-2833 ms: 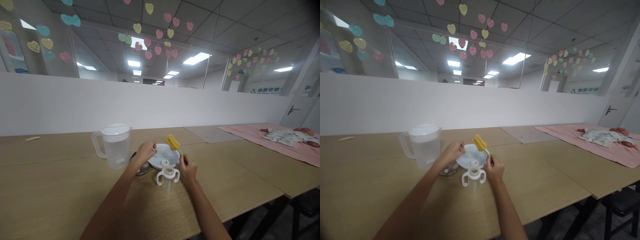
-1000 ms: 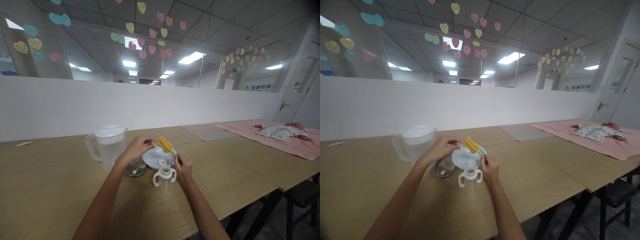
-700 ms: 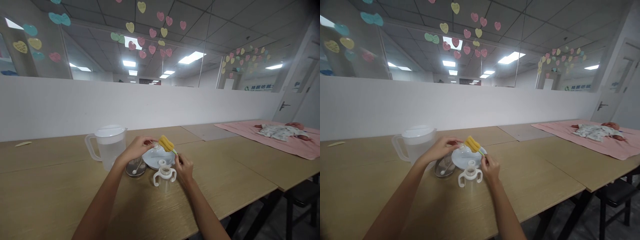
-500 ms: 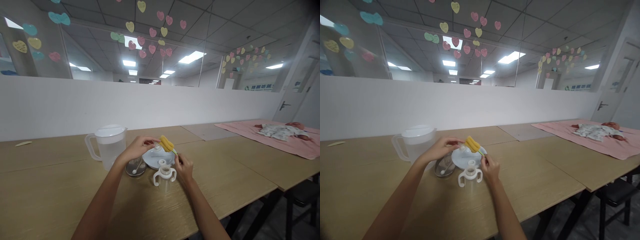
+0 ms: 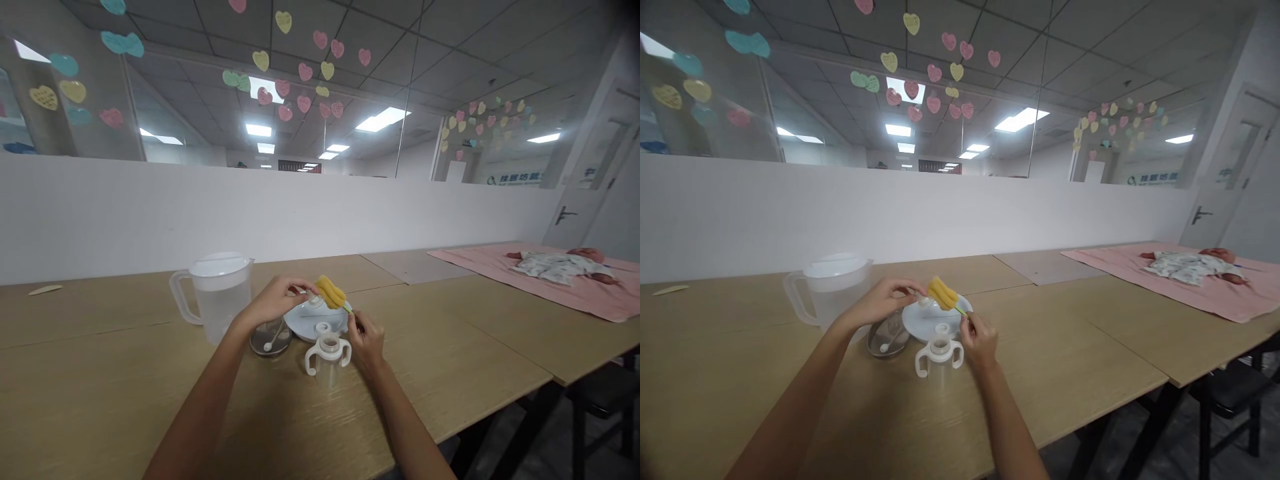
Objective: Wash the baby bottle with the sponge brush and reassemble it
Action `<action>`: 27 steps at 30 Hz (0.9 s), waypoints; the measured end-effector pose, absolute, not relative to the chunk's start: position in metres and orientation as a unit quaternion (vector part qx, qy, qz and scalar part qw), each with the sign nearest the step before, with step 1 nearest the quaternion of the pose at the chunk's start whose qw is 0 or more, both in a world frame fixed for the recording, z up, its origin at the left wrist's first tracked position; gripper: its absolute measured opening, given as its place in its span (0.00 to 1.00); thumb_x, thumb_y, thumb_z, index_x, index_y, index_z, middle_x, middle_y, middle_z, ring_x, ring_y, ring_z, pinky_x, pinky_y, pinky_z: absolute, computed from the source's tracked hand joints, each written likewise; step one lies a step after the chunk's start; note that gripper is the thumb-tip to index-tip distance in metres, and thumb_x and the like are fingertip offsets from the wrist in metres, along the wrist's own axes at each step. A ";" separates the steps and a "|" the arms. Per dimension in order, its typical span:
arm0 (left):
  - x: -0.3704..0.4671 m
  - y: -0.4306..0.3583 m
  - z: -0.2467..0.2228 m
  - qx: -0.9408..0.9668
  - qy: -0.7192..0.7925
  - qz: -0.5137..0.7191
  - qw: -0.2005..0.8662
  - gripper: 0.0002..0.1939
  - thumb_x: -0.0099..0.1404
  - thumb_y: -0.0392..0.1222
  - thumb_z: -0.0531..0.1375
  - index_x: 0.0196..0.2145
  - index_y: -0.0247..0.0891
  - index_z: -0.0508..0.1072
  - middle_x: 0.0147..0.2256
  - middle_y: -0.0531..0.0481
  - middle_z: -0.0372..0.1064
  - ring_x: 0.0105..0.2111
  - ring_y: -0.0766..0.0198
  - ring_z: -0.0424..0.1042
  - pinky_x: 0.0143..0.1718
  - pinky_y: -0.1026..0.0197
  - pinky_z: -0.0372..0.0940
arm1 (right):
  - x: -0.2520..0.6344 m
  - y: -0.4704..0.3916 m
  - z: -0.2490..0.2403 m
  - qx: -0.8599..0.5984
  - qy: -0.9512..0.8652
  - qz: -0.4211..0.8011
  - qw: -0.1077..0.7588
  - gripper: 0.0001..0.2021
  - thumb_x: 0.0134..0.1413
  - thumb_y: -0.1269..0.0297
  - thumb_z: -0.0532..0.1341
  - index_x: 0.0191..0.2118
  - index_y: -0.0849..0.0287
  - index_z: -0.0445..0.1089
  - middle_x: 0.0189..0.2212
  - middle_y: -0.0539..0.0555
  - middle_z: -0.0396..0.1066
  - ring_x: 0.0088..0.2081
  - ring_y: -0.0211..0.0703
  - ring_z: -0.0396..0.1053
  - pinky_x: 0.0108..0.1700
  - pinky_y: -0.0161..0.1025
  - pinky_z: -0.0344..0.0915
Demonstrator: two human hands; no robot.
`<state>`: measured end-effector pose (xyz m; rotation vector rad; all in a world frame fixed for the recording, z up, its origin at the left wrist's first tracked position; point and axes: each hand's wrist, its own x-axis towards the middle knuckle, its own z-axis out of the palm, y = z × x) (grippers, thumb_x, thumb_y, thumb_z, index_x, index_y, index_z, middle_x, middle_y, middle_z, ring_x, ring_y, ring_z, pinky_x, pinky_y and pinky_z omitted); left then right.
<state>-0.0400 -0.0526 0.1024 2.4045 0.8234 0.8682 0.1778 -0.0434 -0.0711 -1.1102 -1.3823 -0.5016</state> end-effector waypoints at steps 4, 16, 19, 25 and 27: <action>-0.040 -0.051 0.101 0.875 0.294 0.315 0.220 0.11 0.58 0.38 0.55 0.34 0.37 0.77 0.37 0.49 0.75 0.38 0.62 0.70 0.43 0.61 0.64 | 0.178 -0.043 -0.072 -0.481 -0.600 -0.217 0.601 0.13 0.59 0.63 0.52 0.30 0.63 0.70 0.16 0.48 0.63 0.18 0.31 0.57 0.24 0.31 0.53; -0.038 -0.051 0.099 0.867 0.287 0.325 0.247 0.12 0.57 0.34 0.51 0.27 0.36 0.74 0.35 0.49 0.75 0.39 0.61 0.72 0.40 0.62 0.65 | 0.176 -0.047 -0.068 -0.475 -0.613 -0.208 0.596 0.12 0.58 0.64 0.52 0.30 0.63 0.70 0.17 0.49 0.63 0.19 0.32 0.57 0.24 0.31 0.53; -0.038 -0.051 0.098 0.871 0.276 0.324 0.245 0.12 0.56 0.34 0.50 0.26 0.36 0.73 0.33 0.49 0.74 0.38 0.61 0.71 0.40 0.63 0.64 | 0.177 -0.047 -0.069 -0.472 -0.615 -0.210 0.596 0.12 0.58 0.64 0.52 0.30 0.63 0.70 0.17 0.48 0.62 0.19 0.32 0.57 0.24 0.30 0.53; -0.037 -0.049 0.096 0.878 0.275 0.311 0.240 0.13 0.55 0.33 0.48 0.25 0.35 0.72 0.32 0.49 0.73 0.36 0.62 0.71 0.36 0.64 0.63 | 0.177 -0.045 -0.069 -0.469 -0.616 -0.216 0.595 0.11 0.58 0.65 0.53 0.30 0.63 0.69 0.16 0.48 0.61 0.19 0.31 0.56 0.24 0.30 0.53; -0.037 -0.048 0.096 0.878 0.279 0.308 0.237 0.13 0.56 0.34 0.48 0.26 0.35 0.72 0.31 0.49 0.73 0.35 0.63 0.70 0.36 0.64 0.63 | 0.177 -0.045 -0.069 -0.469 -0.617 -0.220 0.592 0.12 0.58 0.64 0.52 0.30 0.62 0.69 0.17 0.48 0.62 0.19 0.31 0.57 0.24 0.30 0.53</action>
